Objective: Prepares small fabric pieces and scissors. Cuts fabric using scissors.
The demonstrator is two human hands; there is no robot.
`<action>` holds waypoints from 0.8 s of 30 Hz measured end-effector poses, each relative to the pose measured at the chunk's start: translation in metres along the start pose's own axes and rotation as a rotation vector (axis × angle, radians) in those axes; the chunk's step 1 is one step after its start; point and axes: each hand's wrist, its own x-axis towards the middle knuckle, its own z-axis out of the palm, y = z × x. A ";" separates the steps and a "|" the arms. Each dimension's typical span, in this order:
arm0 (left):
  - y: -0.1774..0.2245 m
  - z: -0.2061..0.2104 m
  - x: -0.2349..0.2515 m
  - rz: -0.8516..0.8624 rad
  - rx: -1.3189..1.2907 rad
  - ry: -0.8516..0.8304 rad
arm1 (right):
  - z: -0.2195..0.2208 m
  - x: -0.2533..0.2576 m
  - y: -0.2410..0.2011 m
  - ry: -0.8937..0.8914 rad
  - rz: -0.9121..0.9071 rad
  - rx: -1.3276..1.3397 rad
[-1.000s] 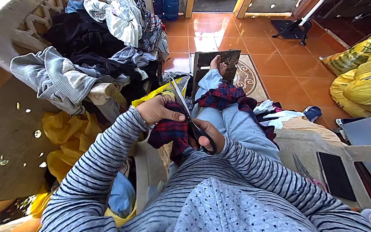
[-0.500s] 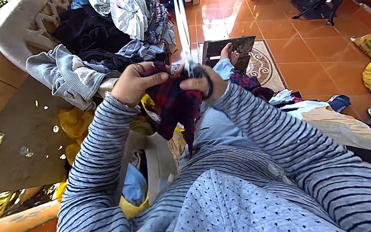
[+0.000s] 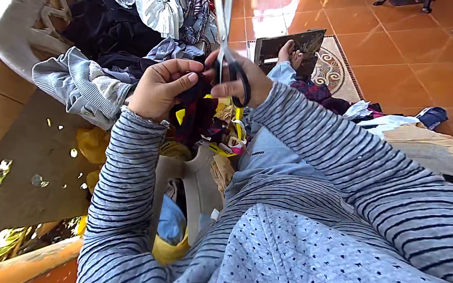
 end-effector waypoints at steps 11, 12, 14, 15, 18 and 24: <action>-0.020 -0.005 0.002 -0.193 0.002 -0.221 | 0.029 -0.014 -0.040 0.496 0.106 0.181; -0.019 0.001 0.001 -0.186 0.041 -0.229 | 0.027 -0.013 -0.043 0.542 0.101 0.187; -0.017 0.016 0.001 -0.079 0.096 -0.171 | 0.021 -0.016 -0.047 0.567 0.107 0.190; -0.018 0.020 0.002 -0.032 0.081 -0.127 | 0.018 -0.018 -0.049 0.564 0.113 0.183; -0.016 0.032 0.004 -0.022 -0.020 0.063 | 0.005 -0.025 -0.049 0.518 0.082 0.107; -0.011 0.027 -0.004 -0.067 0.053 -0.284 | 0.003 -0.035 -0.053 0.543 0.002 0.164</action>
